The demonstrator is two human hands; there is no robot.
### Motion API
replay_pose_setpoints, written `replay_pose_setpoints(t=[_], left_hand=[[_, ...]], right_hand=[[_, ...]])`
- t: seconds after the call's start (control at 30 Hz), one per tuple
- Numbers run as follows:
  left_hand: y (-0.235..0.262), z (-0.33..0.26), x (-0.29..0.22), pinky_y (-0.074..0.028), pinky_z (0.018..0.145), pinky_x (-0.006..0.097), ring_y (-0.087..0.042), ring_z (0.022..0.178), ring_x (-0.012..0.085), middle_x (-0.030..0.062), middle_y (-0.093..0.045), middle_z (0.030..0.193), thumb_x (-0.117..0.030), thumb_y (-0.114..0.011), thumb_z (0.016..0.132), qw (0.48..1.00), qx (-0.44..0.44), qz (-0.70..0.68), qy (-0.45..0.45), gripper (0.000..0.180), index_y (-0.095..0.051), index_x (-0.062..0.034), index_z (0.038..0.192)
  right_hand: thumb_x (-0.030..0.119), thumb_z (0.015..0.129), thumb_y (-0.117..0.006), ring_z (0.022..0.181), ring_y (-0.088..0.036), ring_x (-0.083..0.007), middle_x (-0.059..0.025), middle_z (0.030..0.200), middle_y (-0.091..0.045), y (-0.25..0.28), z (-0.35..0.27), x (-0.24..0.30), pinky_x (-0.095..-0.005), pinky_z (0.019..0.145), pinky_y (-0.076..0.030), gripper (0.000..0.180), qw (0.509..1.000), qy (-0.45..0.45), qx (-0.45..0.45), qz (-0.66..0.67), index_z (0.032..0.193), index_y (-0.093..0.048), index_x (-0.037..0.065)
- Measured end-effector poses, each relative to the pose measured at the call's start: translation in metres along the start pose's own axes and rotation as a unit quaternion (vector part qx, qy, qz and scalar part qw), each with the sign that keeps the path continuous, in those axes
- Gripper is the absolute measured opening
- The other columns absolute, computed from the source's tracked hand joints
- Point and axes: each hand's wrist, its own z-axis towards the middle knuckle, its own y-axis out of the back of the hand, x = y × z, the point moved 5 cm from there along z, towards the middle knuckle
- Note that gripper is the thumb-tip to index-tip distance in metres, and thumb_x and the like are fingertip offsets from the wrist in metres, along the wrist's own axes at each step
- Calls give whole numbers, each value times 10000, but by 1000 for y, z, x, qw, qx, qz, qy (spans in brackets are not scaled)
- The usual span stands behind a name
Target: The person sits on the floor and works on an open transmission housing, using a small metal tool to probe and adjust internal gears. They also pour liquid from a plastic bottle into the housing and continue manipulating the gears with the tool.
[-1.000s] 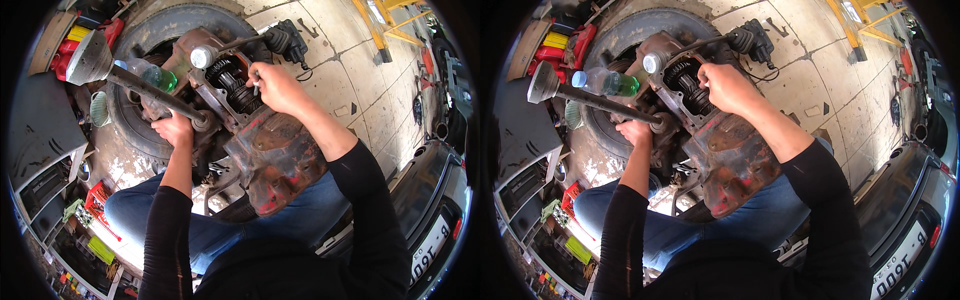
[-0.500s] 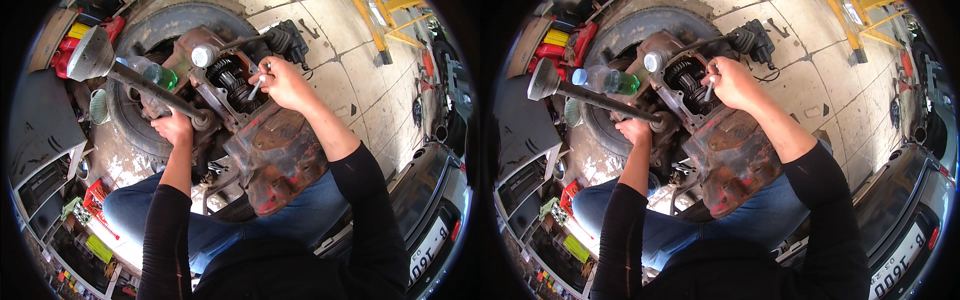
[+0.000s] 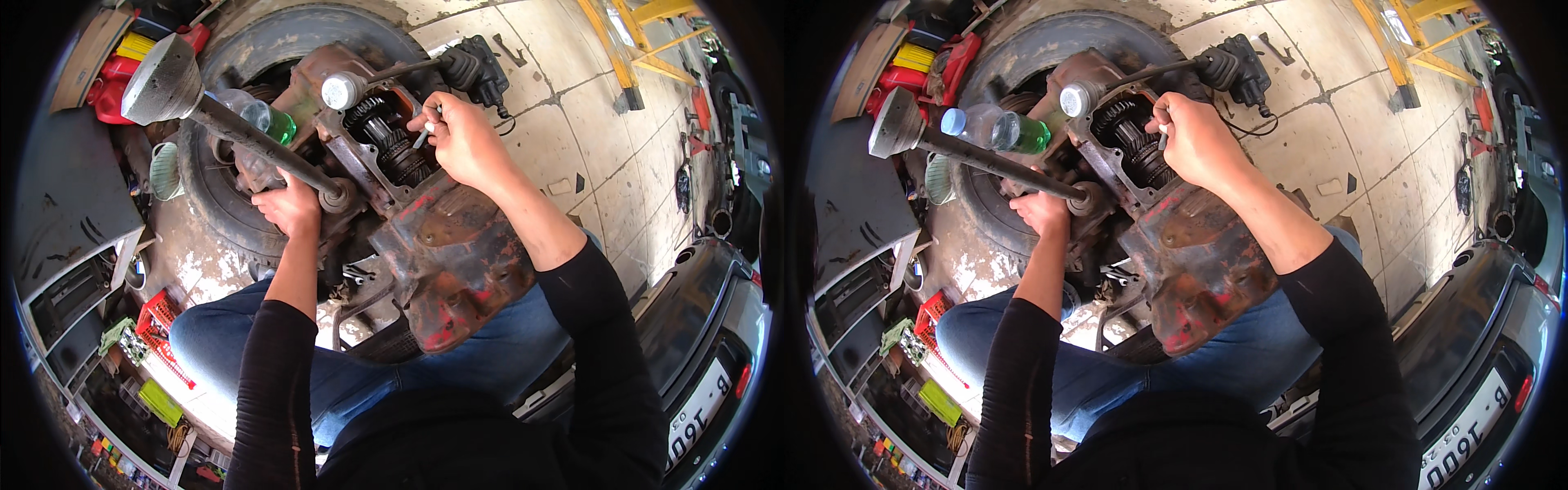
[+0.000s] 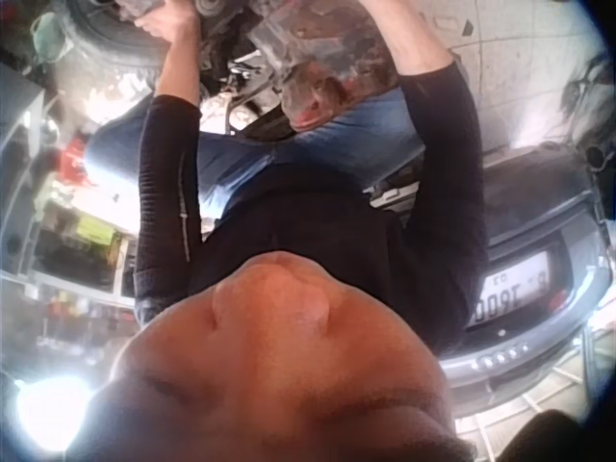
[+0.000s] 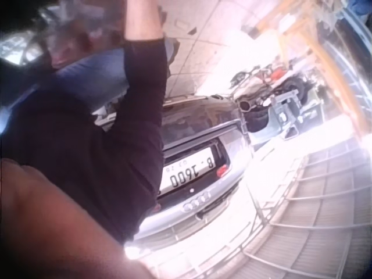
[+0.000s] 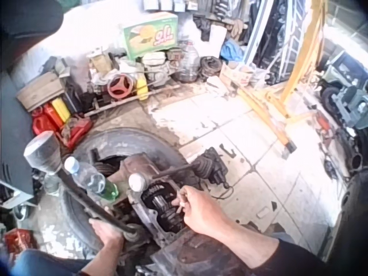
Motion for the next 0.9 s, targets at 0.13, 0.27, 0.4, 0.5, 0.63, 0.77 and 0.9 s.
replay_pose_setpoints(t=[0.13, 0.27, 0.4, 0.5, 0.63, 0.77, 0.9], left_hand=[[-1, 6, 4, -439, 1105, 550, -514, 1303, 522, 398, -491, 1347, -774, -547, 910, 1000, -2, 3, -3, 1026, -327, 131, 1341], [-3, 3, 2, -449, 1102, 539, -539, 1294, 505, 385, -525, 1336, -781, -588, 884, 1000, -11, 6, 7, 1024, -363, 122, 1311], [0, 5, 3, -473, 1093, 519, -593, 1267, 483, 371, -589, 1319, -760, -674, 848, 999, -41, 7, 14, 1007, -428, 119, 1272], [3, -1, -2, -470, 1095, 520, -591, 1267, 486, 375, -588, 1318, -758, -671, 852, 999, -33, 1, 14, 1009, -426, 125, 1273], [2, 1, 0, -469, 1096, 518, -590, 1269, 486, 377, -591, 1312, -755, -668, 857, 999, -35, 10, 2, 1009, -424, 130, 1275], [2, 5, 3, -466, 1097, 520, -589, 1272, 486, 379, -586, 1316, -755, -665, 860, 999, -38, 6, 7, 1006, -424, 129, 1274], [-1, 3, 1, -468, 1093, 521, -589, 1273, 487, 378, -586, 1314, -756, -670, 855, 999, -41, 5, 3, 1004, -430, 128, 1267]], right_hand=[[-78, 1038, -463, 1006, -723, -193, -134, 1085, -766, 9, 8, -9, -323, 837, -583, 179, 990, -71, 16, 117, 960, -429, 79], [-42, 986, -548, 938, -769, -264, -187, 1011, -783, -13, 0, -17, -390, 803, -590, 68, 963, -89, 57, 246, 959, -515, 11], [-30, 969, -572, 1004, -762, -330, -194, 994, -779, -10, 1, 5, -419, 840, -583, 32, 999, 30, -24, 2, 953, -561, -5], [-36, 976, -558, 1018, -754, -348, -190, 999, -781, 2, 1, 12, -424, 844, -576, 32, 995, 47, -66, 62, 990, -560, -7], [-58, 982, -528, 1003, -752, -351, -199, 1005, -780, -17, 4, -3, -427, 831, -572, 57, 994, -18, -22, 105, 998, -516, -4], [-57, 987, -511, 981, -757, -341, -204, 1013, -778, -4, 5, 9, -412, 825, -573, 63, 997, 21, -58, 51, 1010, -507, 1], [-54, 992, -522, 951, -760, -330, -192, 1010, -779, -23, 8, -18, -401, 820, -576, 68, 989, -15, -46, 140, 1027, -504, 1]])
